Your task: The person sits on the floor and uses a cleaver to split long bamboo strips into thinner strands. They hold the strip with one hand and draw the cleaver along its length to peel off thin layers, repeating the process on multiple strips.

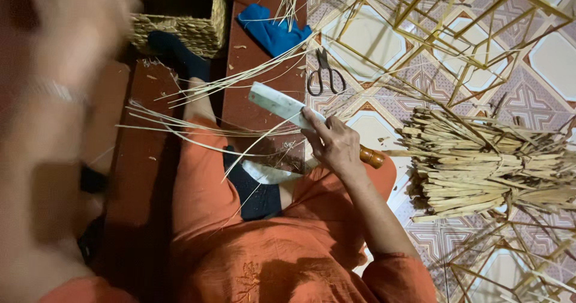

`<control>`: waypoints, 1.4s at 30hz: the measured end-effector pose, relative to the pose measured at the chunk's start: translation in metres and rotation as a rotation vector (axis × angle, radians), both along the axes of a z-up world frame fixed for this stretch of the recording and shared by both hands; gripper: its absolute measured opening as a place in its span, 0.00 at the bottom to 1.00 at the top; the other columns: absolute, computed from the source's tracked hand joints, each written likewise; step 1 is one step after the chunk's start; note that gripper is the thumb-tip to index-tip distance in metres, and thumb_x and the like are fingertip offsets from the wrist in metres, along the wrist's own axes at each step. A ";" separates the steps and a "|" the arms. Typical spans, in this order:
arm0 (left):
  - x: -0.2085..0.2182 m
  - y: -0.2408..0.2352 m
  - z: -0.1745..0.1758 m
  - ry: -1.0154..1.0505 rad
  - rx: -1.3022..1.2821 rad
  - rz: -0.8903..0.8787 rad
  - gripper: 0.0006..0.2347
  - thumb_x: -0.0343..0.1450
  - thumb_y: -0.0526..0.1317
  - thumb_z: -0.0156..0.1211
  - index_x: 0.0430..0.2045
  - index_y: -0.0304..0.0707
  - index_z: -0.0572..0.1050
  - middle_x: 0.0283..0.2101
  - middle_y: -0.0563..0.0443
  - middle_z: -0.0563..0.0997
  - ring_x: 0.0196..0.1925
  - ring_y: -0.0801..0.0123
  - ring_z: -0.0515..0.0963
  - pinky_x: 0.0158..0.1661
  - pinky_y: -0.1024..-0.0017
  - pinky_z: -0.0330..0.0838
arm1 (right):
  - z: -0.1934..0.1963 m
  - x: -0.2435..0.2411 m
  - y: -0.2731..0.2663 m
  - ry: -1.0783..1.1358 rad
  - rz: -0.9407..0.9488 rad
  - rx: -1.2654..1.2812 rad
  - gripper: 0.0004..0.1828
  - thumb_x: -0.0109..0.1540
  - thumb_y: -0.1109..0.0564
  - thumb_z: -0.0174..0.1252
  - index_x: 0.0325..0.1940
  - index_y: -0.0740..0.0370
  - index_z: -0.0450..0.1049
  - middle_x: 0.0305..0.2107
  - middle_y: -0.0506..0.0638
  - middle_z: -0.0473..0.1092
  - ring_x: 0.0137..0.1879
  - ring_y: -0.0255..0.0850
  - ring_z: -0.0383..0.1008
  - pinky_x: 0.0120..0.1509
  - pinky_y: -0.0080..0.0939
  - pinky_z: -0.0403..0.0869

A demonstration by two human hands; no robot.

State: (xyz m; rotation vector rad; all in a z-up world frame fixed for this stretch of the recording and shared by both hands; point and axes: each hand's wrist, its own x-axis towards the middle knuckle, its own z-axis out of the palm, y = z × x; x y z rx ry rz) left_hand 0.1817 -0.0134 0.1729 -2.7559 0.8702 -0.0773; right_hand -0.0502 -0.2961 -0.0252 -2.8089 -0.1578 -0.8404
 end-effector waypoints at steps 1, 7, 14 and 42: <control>-0.011 0.002 -0.022 0.136 0.209 0.023 0.16 0.81 0.45 0.37 0.47 0.43 0.78 0.42 0.38 0.80 0.45 0.54 0.84 0.50 0.56 0.78 | 0.004 0.001 0.004 0.012 0.005 0.024 0.33 0.58 0.50 0.72 0.67 0.44 0.73 0.22 0.49 0.64 0.24 0.42 0.68 0.27 0.46 0.69; -0.098 0.001 -0.178 1.027 -0.663 0.060 0.19 0.77 0.52 0.45 0.55 0.42 0.71 0.43 0.42 0.82 0.47 0.60 0.83 0.47 0.61 0.77 | 0.016 0.004 0.030 0.024 0.155 0.028 0.36 0.56 0.52 0.71 0.69 0.45 0.71 0.26 0.50 0.64 0.28 0.42 0.68 0.31 0.45 0.71; -0.149 -0.009 -0.255 0.591 -1.163 -0.132 0.09 0.78 0.39 0.51 0.43 0.36 0.78 0.37 0.43 0.86 0.36 0.63 0.87 0.37 0.66 0.83 | 0.012 0.010 0.042 0.089 0.195 0.125 0.33 0.60 0.51 0.69 0.69 0.50 0.68 0.29 0.53 0.70 0.29 0.44 0.73 0.32 0.47 0.73; -0.236 0.140 -0.286 1.202 -1.198 0.390 0.11 0.76 0.40 0.51 0.38 0.34 0.81 0.13 0.62 0.63 0.14 0.82 0.60 0.15 0.77 0.56 | -0.044 0.047 0.002 0.106 0.077 0.166 0.14 0.63 0.48 0.68 0.48 0.55 0.75 0.31 0.51 0.77 0.28 0.46 0.76 0.28 0.49 0.71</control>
